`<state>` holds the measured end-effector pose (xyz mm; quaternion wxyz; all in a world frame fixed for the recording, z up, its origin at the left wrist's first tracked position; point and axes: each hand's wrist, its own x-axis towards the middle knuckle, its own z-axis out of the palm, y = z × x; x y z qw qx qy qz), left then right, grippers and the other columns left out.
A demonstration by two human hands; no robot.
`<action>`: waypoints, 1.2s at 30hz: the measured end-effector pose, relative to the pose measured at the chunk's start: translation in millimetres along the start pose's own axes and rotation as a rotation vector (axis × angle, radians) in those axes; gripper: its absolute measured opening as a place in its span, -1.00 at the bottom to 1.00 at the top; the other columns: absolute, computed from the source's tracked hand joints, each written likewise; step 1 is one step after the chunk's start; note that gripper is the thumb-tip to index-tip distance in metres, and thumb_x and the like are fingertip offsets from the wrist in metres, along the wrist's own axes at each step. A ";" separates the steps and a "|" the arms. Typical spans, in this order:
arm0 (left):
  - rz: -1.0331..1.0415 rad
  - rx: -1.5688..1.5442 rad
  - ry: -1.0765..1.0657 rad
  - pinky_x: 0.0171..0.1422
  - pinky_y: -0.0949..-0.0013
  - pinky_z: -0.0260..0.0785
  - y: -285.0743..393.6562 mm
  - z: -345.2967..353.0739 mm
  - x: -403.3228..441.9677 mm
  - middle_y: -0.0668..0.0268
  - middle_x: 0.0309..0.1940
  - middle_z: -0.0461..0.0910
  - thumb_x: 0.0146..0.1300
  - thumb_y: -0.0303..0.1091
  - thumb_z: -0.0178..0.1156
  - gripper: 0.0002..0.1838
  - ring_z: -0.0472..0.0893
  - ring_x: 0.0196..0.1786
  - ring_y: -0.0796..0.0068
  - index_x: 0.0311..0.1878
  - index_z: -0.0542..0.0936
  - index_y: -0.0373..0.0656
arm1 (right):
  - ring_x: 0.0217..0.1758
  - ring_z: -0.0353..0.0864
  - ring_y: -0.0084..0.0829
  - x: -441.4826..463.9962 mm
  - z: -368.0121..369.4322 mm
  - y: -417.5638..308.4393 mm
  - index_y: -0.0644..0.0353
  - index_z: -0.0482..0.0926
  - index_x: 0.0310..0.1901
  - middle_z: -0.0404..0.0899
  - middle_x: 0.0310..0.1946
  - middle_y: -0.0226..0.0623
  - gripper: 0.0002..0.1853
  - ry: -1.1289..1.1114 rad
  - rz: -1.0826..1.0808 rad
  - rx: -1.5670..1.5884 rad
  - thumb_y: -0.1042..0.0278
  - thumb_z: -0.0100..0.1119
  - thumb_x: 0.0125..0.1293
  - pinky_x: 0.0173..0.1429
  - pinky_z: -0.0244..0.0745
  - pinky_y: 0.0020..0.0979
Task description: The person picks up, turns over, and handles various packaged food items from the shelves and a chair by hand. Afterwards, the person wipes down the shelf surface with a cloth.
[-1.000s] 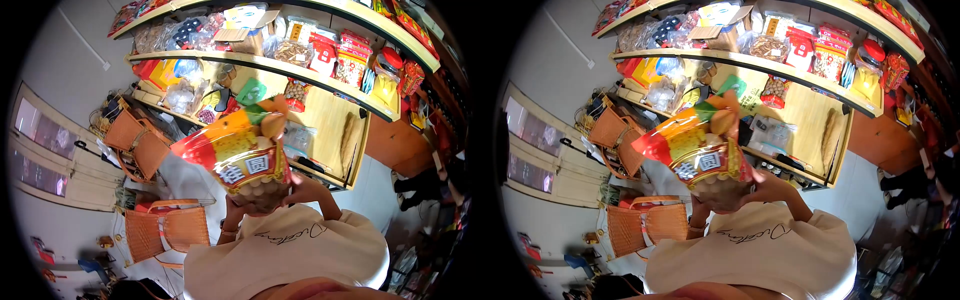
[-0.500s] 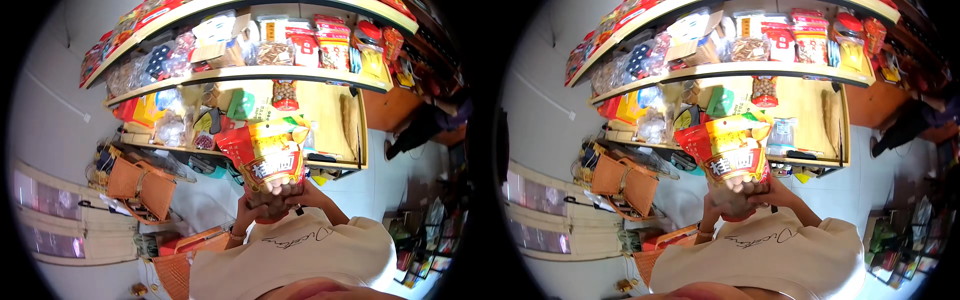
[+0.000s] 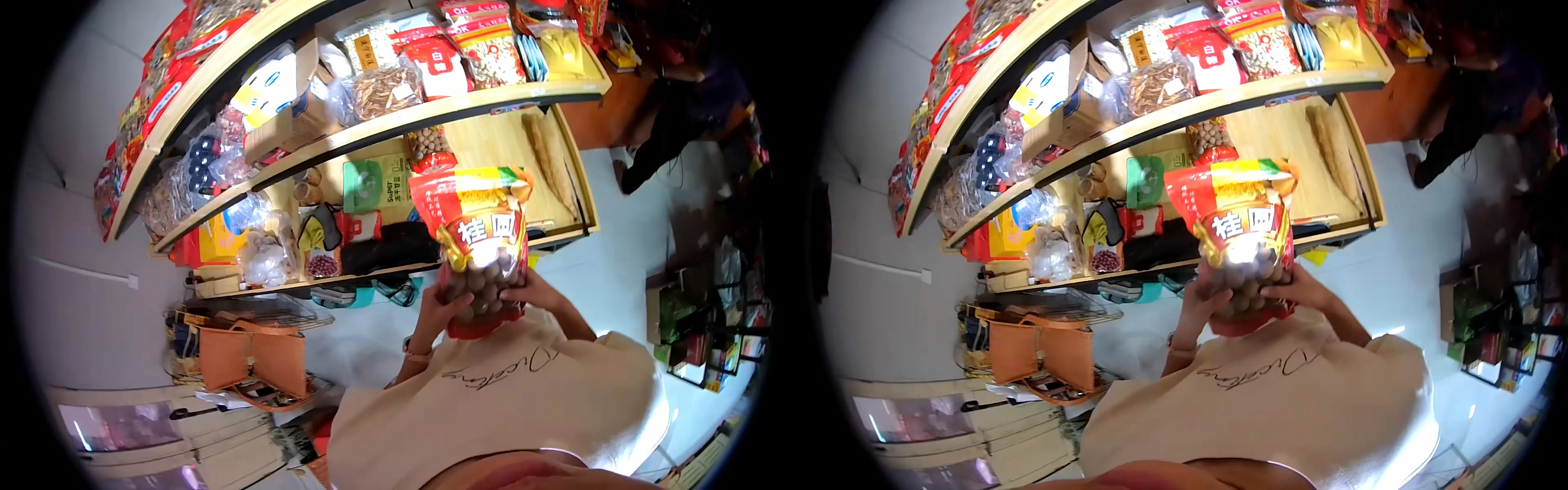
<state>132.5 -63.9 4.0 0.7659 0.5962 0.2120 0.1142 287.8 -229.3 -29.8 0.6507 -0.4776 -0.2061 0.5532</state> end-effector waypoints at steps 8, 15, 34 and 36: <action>-0.368 -0.409 0.016 0.02 0.39 0.39 -81.0 -5.9 101.1 0.25 -0.08 0.50 0.17 -0.27 0.16 -0.57 0.52 -0.07 0.43 0.04 0.39 -0.31 | 0.04 0.42 -0.44 67.8 -69.6 24.7 0.30 0.27 0.13 0.45 -0.01 -0.22 -0.36 0.219 0.028 -0.097 0.20 0.28 0.06 0.13 0.31 -0.44; -0.588 -0.140 -0.153 -0.01 0.42 0.37 -128.9 -28.7 180.6 0.33 -0.09 0.48 0.18 -0.22 0.14 -0.54 0.48 -0.03 0.49 0.10 0.34 -0.21 | 0.11 0.37 -0.47 104.6 -138.5 69.2 0.31 0.28 0.12 0.42 0.04 -0.29 -0.47 0.212 -0.022 0.264 0.36 0.19 0.13 0.19 0.26 -0.46; -0.756 0.463 -0.302 -0.12 0.48 0.35 -205.0 -58.9 208.8 0.40 -0.14 0.51 0.21 -0.22 0.11 -0.56 0.49 -0.12 0.60 0.16 0.34 0.02 | -0.21 0.57 -0.40 412.2 -358.8 94.2 0.19 0.52 -0.08 0.59 -0.23 -0.29 -0.52 0.622 0.015 0.048 0.09 0.32 0.00 0.05 0.38 -0.35; -0.785 0.416 -0.199 -0.29 0.57 0.32 -219.7 -81.8 182.8 0.36 -0.19 0.55 0.18 -0.14 0.15 -0.55 0.48 -0.25 0.66 0.12 0.38 -0.03 | -0.12 0.53 -0.31 442.4 -364.9 144.7 0.02 0.41 0.07 0.57 -0.16 -0.22 -0.28 0.993 0.068 -0.287 -0.15 0.33 -0.14 0.15 0.24 -0.15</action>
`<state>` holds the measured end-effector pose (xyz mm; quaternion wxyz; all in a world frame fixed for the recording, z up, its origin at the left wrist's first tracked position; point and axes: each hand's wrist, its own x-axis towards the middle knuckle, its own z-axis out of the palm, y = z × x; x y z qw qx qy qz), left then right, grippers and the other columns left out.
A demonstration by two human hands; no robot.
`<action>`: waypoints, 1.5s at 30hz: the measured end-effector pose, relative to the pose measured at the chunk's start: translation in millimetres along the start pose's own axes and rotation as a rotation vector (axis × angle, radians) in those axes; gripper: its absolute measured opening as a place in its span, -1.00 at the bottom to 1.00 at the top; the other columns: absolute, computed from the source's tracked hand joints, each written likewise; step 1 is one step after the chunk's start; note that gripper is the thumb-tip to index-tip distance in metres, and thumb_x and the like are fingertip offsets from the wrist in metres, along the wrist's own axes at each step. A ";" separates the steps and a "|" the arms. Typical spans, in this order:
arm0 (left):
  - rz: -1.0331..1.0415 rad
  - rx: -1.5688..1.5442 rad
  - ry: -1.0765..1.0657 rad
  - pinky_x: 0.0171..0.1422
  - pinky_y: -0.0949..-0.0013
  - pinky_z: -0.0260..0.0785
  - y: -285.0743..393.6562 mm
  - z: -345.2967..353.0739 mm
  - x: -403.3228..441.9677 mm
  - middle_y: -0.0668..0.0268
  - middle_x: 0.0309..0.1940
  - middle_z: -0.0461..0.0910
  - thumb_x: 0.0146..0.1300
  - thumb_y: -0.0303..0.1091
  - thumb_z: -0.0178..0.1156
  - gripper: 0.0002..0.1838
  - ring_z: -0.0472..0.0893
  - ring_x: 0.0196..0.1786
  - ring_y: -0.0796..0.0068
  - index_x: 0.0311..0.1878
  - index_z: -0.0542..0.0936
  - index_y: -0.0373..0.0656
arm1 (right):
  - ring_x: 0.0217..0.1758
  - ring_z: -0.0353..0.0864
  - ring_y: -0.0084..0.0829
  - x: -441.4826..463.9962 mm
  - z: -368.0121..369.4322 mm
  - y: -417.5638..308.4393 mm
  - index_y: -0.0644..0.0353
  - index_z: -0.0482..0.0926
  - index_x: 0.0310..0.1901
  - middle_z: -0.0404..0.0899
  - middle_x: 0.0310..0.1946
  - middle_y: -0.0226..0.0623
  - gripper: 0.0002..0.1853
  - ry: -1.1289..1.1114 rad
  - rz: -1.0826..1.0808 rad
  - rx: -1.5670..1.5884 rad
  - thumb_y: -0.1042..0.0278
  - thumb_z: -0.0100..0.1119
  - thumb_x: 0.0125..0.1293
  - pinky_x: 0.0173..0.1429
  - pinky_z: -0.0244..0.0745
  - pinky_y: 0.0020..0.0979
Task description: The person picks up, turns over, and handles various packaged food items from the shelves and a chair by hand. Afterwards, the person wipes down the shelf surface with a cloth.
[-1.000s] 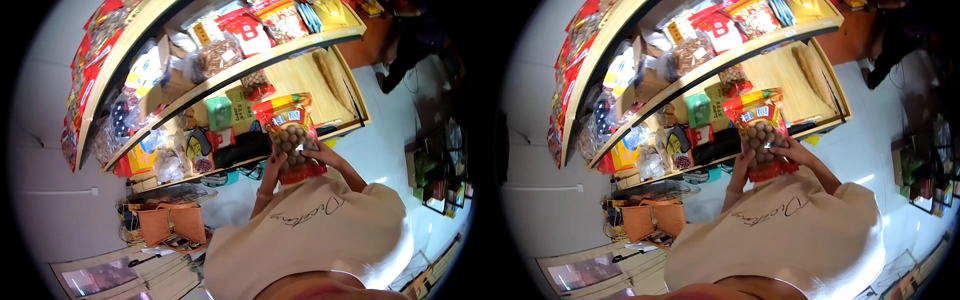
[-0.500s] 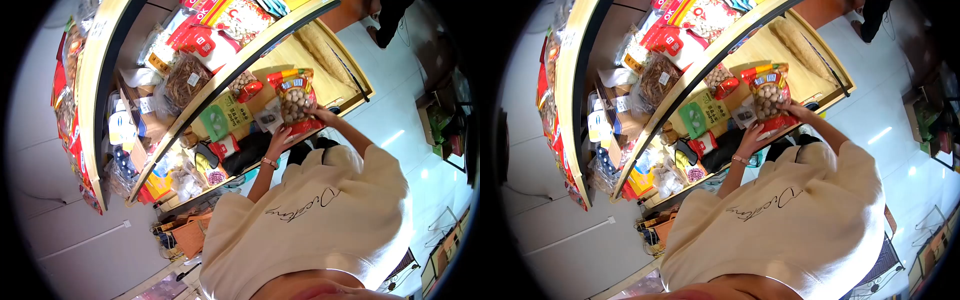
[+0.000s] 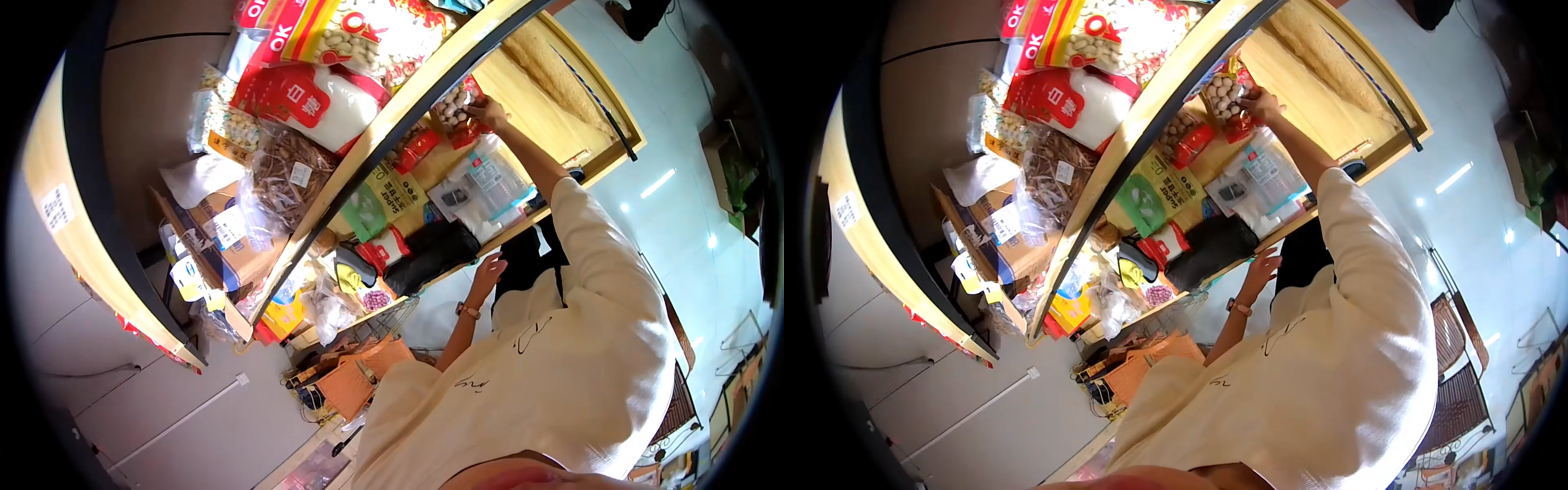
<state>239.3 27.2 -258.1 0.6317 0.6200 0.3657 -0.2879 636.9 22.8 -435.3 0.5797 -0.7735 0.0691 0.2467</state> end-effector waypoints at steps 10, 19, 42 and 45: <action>-0.111 -0.110 0.192 0.02 0.34 0.34 -16.0 -14.4 -50.7 0.28 -0.02 0.47 0.21 -0.21 0.12 -0.49 0.47 -0.01 0.44 0.23 0.26 0.01 | -0.12 0.47 -0.41 55.9 42.2 -41.3 0.21 0.35 0.07 0.52 -0.17 -0.30 -0.25 -0.479 -0.093 0.648 0.52 0.44 -0.29 -0.03 0.42 -0.41; -0.140 -0.173 0.276 -0.12 0.41 0.35 -79.7 2.8 -65.4 0.25 -0.15 0.53 0.19 -0.18 0.13 -0.51 0.51 -0.12 0.47 0.17 0.32 -0.08 | 0.20 0.23 -0.23 -21.0 33.3 -118.0 0.12 0.35 0.07 0.33 0.10 -0.19 -0.28 0.154 0.182 -0.182 0.03 0.30 -0.18 0.14 0.19 -0.07; -0.004 -1.168 0.247 -0.41 0.42 0.29 -406.2 200.6 -110.7 0.28 -0.37 0.56 0.19 -0.22 0.00 -0.72 0.52 -0.35 0.41 -0.07 0.48 -0.08 | 0.34 -0.03 -0.14 -339.0 -122.0 61.2 -0.04 0.28 0.16 -0.03 0.31 -0.20 -0.35 -0.187 -0.834 -1.117 0.20 0.19 -0.06 0.28 -0.11 0.13; -0.021 -0.455 0.527 -0.29 0.36 0.33 -409.3 247.5 -109.9 0.19 -0.34 0.57 0.16 -0.20 0.00 -0.72 0.54 -0.28 0.31 -0.14 0.53 -0.11 | 0.33 -0.04 -0.11 -357.4 -194.4 93.9 0.00 0.31 0.11 0.02 0.27 -0.18 -0.42 -0.213 -0.674 -1.183 0.19 0.17 -0.02 0.25 -0.07 0.14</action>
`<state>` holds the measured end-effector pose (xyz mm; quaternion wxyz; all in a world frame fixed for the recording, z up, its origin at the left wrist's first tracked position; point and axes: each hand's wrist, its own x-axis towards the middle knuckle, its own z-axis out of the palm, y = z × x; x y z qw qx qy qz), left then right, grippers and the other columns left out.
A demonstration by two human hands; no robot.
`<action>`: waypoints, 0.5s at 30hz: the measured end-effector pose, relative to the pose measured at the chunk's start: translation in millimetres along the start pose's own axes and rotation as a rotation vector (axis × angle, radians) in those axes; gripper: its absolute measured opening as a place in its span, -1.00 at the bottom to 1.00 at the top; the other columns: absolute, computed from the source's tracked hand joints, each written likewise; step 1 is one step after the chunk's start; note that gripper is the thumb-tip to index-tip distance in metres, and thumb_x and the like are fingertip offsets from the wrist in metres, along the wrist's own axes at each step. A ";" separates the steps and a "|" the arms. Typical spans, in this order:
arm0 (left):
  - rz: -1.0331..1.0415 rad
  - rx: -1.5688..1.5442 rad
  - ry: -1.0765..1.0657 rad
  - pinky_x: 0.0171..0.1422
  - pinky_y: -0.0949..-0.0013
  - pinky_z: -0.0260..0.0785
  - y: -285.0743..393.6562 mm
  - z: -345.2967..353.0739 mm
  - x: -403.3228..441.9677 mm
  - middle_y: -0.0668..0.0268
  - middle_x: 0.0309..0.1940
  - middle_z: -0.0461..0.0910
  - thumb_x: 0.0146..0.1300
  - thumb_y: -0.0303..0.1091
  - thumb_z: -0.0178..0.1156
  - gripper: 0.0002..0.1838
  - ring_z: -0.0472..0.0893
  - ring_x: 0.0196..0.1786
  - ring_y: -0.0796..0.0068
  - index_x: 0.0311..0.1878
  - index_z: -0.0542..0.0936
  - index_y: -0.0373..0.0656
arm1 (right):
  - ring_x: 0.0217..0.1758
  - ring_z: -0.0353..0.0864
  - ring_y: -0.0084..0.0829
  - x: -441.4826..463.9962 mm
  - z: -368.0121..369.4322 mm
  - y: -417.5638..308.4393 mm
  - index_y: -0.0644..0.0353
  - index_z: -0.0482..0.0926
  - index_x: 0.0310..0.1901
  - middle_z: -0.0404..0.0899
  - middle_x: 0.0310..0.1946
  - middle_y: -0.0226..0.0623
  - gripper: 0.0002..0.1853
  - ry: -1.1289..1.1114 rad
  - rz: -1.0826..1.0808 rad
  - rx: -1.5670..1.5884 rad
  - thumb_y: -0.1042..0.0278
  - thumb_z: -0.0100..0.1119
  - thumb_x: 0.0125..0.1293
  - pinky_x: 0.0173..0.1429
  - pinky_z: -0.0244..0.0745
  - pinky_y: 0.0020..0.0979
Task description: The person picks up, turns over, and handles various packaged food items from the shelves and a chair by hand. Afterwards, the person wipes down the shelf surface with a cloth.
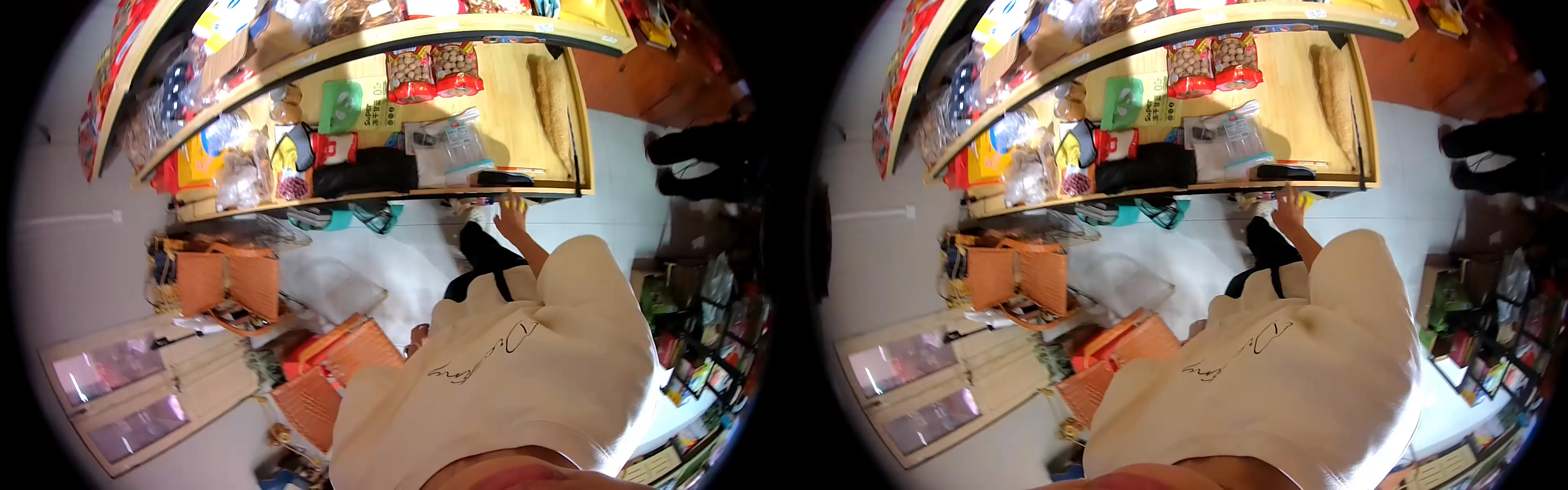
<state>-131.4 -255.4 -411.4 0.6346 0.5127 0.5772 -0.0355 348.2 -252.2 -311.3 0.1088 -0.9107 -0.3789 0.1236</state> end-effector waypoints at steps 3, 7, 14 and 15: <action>0.313 0.514 0.140 -0.16 0.30 0.36 -17.1 32.5 2.6 0.11 -0.31 0.58 0.13 -0.18 0.00 -0.70 0.55 -0.21 0.22 -0.20 0.58 -0.14 | 0.33 -0.04 -0.07 -70.1 14.0 82.2 -0.02 0.34 0.08 0.11 0.24 -0.15 -0.47 -0.239 0.251 -0.011 0.11 0.13 0.02 0.24 -0.10 0.18; 0.182 0.102 0.186 -0.03 0.29 0.37 7.8 75.1 10.3 0.04 -0.25 0.59 0.08 -0.11 0.04 -0.61 0.57 -0.13 0.14 -0.18 0.59 -0.23 | 0.22 0.09 -0.06 -121.0 48.4 210.5 -0.03 0.34 0.03 0.18 0.15 -0.12 -0.53 -0.870 0.500 -0.171 0.03 0.01 0.07 0.16 -0.01 0.15; 0.105 -0.389 0.292 -0.20 0.37 0.44 64.0 134.5 -21.0 0.09 -0.28 0.58 0.18 -0.20 0.11 -0.57 0.58 -0.25 0.34 -0.01 0.44 -0.36 | -0.16 0.39 -0.01 -59.0 53.6 234.4 0.20 0.45 -0.36 0.40 -0.23 -0.01 -0.78 -0.839 -0.077 -0.152 0.22 -0.04 0.08 -0.11 0.29 -0.02; 0.114 -0.458 0.333 -0.20 0.38 0.43 68.7 143.7 -31.2 0.09 -0.28 0.58 0.17 -0.20 0.11 -0.56 0.58 -0.26 0.35 0.00 0.43 -0.36 | -0.21 0.43 -0.01 -34.1 57.1 216.2 0.23 0.47 -0.41 0.44 -0.28 0.01 -0.79 -0.751 -0.279 -0.138 0.25 -0.05 0.08 -0.15 0.33 -0.04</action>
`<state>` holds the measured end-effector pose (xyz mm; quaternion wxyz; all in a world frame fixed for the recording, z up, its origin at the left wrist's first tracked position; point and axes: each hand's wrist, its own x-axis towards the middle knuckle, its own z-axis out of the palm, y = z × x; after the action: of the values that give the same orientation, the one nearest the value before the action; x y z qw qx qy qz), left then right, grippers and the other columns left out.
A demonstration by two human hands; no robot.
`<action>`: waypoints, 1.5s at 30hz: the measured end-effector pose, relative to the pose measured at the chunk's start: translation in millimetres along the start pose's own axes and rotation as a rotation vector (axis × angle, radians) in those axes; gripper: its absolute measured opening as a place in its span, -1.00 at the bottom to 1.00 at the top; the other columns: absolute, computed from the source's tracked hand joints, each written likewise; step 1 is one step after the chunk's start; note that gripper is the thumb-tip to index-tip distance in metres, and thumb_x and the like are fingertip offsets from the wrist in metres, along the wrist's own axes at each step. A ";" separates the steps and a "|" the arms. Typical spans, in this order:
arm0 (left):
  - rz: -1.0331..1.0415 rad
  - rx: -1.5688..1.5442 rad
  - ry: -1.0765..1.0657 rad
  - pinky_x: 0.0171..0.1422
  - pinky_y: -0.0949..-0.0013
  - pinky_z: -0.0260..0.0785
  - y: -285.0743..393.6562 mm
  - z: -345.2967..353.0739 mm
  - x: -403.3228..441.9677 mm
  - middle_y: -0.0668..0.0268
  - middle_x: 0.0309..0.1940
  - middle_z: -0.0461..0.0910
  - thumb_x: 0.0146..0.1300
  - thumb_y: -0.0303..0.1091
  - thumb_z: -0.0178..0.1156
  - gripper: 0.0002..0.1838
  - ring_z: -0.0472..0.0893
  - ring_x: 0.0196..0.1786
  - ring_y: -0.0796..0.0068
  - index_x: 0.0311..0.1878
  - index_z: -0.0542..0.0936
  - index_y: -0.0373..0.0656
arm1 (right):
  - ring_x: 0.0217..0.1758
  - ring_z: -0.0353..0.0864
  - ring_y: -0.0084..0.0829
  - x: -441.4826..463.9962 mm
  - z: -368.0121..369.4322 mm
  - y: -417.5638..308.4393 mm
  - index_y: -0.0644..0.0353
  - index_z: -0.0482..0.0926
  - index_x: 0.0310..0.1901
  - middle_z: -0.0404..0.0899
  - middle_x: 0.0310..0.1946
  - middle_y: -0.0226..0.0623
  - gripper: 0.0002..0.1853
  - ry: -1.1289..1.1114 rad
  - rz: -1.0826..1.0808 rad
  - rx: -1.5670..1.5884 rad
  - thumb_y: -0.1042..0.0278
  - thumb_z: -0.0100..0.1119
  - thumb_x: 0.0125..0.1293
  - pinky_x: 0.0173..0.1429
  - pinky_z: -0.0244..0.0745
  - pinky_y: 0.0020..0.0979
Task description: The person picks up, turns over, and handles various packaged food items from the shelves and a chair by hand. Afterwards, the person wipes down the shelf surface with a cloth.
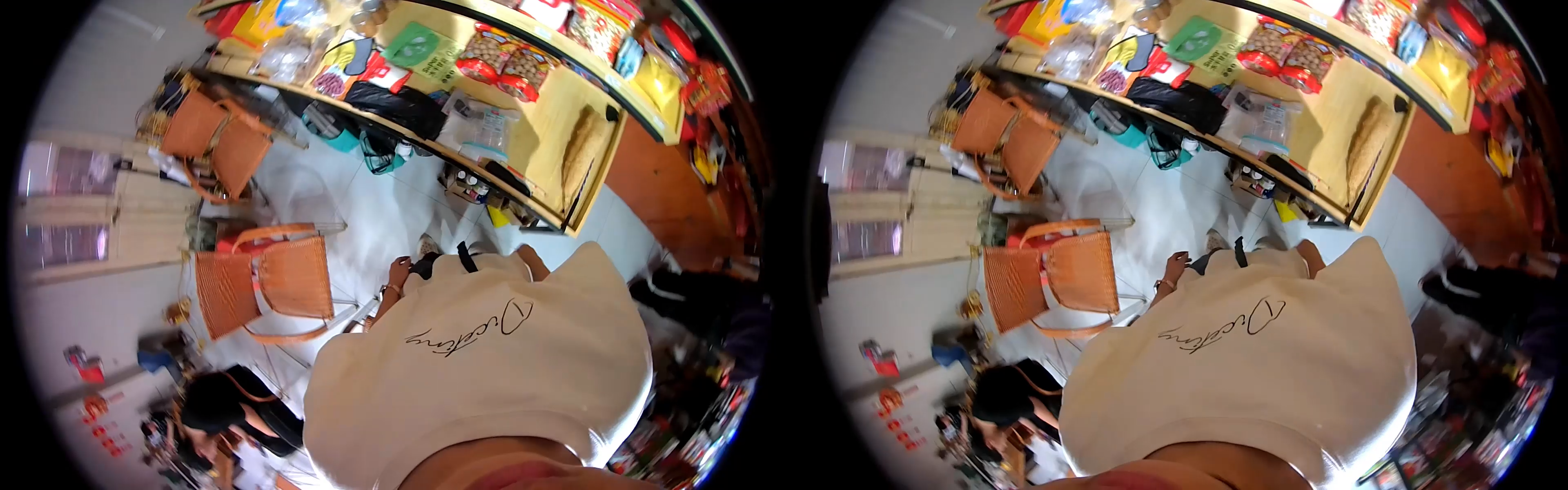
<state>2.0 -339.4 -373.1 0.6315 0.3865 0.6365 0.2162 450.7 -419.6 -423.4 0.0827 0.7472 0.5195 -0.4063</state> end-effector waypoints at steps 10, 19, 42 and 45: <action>-0.331 0.445 0.304 0.06 0.20 0.34 -86.8 93.7 -127.6 0.04 -0.21 0.57 0.04 -0.12 0.00 -0.64 0.53 -0.07 0.10 -0.23 0.62 -0.12 | -0.20 0.52 -0.11 56.8 -135.1 -150.2 0.15 0.52 -0.25 0.55 -0.36 -0.11 -0.71 0.200 -0.485 0.637 0.11 -0.01 0.18 -0.15 0.41 -0.19; -0.112 -0.140 0.176 -0.12 0.38 0.41 -59.7 186.8 -158.5 0.16 -0.31 0.61 0.14 -0.19 0.08 -0.65 0.59 -0.23 0.35 -0.13 0.54 -0.26 | -0.42 0.55 -0.17 10.2 -15.4 59.3 0.26 0.58 -0.31 0.55 -0.42 -0.04 -0.60 -0.567 0.021 -0.280 0.05 0.06 0.01 -0.24 0.43 -0.21; -0.511 -0.732 0.959 -0.24 0.40 0.43 -289.2 131.3 -284.5 0.18 -0.40 0.61 0.12 -0.25 0.05 -0.66 0.61 -0.34 0.41 -0.17 0.56 -0.33 | -0.30 0.53 -0.52 -46.9 171.8 -449.3 0.26 0.46 -0.11 0.56 -0.31 -0.26 -0.72 -0.577 -0.852 -0.211 0.25 0.02 0.24 -0.24 0.41 -0.53; -0.538 -0.688 0.969 -0.23 0.38 0.41 -302.2 114.0 -288.6 0.16 -0.41 0.61 0.11 -0.21 0.04 -0.64 0.60 -0.36 0.39 -0.15 0.56 -0.30 | -0.28 0.53 -0.48 -92.2 247.5 -452.9 0.21 0.46 -0.09 0.56 -0.32 -0.26 -0.72 -0.745 -0.907 -0.374 0.26 0.05 0.21 -0.23 0.42 -0.49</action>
<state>18.8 -768.1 -432.5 0.3926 -0.1521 0.8180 0.3918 -72.3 -417.9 -386.8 0.2075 0.2323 0.7842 -0.5367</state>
